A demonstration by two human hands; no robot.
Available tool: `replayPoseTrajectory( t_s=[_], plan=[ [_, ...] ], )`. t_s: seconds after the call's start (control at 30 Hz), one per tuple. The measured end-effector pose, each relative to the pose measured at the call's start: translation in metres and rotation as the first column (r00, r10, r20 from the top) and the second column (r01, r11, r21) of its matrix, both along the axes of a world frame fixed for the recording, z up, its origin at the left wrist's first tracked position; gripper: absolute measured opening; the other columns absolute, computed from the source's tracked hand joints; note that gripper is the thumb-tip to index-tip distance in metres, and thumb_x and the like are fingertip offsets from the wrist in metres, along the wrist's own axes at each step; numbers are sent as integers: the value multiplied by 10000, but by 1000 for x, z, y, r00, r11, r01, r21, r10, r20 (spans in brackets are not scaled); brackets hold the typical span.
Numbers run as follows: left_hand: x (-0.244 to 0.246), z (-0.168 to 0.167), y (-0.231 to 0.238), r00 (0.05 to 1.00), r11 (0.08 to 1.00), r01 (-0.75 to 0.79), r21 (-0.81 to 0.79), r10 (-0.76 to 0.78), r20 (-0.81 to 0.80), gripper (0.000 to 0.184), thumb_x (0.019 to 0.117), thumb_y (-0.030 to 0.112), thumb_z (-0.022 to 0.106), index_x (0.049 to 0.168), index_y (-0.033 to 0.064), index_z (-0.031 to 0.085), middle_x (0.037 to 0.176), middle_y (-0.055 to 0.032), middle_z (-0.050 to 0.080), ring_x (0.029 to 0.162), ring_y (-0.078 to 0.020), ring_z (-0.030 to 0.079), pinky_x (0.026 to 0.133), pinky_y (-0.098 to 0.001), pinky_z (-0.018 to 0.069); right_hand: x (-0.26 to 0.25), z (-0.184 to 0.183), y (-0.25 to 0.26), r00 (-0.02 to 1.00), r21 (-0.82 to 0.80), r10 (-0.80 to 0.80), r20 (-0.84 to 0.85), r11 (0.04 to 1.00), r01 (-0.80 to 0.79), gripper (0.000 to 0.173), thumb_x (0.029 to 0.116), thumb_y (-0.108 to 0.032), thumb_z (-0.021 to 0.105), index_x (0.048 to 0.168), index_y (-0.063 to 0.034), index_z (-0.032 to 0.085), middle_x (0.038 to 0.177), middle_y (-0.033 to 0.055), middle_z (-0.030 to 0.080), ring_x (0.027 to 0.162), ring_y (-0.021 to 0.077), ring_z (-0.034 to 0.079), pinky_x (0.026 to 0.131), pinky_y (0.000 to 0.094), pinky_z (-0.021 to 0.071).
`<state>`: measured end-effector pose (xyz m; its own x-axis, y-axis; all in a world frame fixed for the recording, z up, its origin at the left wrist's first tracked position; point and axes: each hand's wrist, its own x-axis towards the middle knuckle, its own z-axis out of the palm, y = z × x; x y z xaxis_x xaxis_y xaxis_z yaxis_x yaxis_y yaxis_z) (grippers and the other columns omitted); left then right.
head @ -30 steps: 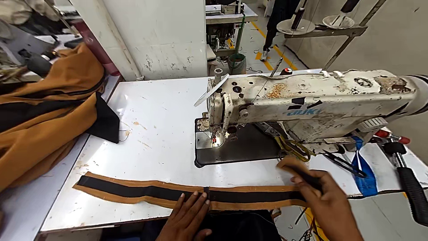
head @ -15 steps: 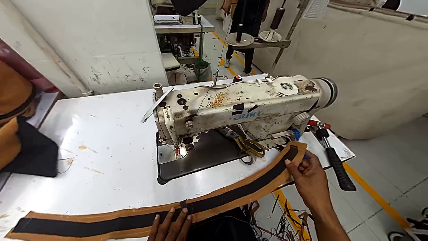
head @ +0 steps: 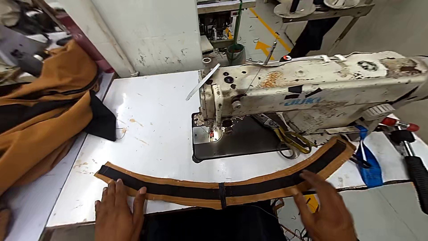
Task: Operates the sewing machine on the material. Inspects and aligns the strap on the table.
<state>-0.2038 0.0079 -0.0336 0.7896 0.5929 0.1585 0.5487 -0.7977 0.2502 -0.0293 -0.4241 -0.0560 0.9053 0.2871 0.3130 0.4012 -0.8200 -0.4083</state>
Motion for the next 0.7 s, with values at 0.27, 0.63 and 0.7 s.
replayPoseTrajectory(
  t_s=[0.27, 0.63, 0.7],
  plan=[
    [8, -11, 0, 997, 997, 17, 71, -22, 73, 846, 1003, 614, 416, 1461, -94, 488, 1551, -333, 401, 1439, -528, 384, 1174, -704, 244, 5, -27, 1, 974, 66, 170, 148, 981, -182, 471, 1029, -460, 551, 1258, -73, 693, 1378, 185, 635, 1356, 331, 550, 1159, 509, 402],
    [90, -28, -116, 822, 829, 512, -226, -397, 407, 189, 954, 260, 652, 961, 176, 822, 954, 3, 704, 896, -80, 664, 779, -209, 564, -45, -38, 106, 845, -96, 514, 147, 858, -505, 706, 1023, -631, 438, 1466, -92, 547, 1535, 89, 534, 1462, 223, 449, 1220, 442, 327],
    [90, -30, -114, 832, 838, 497, -226, -387, 397, 196, 957, 267, 637, 936, 171, 807, 958, 3, 700, 914, -95, 665, 798, -230, 567, -46, -50, 106, 842, -159, 511, 170, 858, -488, 698, 1024, -629, 433, 1473, -105, 541, 1546, 70, 524, 1470, 206, 435, 1225, 429, 312]
  ],
)
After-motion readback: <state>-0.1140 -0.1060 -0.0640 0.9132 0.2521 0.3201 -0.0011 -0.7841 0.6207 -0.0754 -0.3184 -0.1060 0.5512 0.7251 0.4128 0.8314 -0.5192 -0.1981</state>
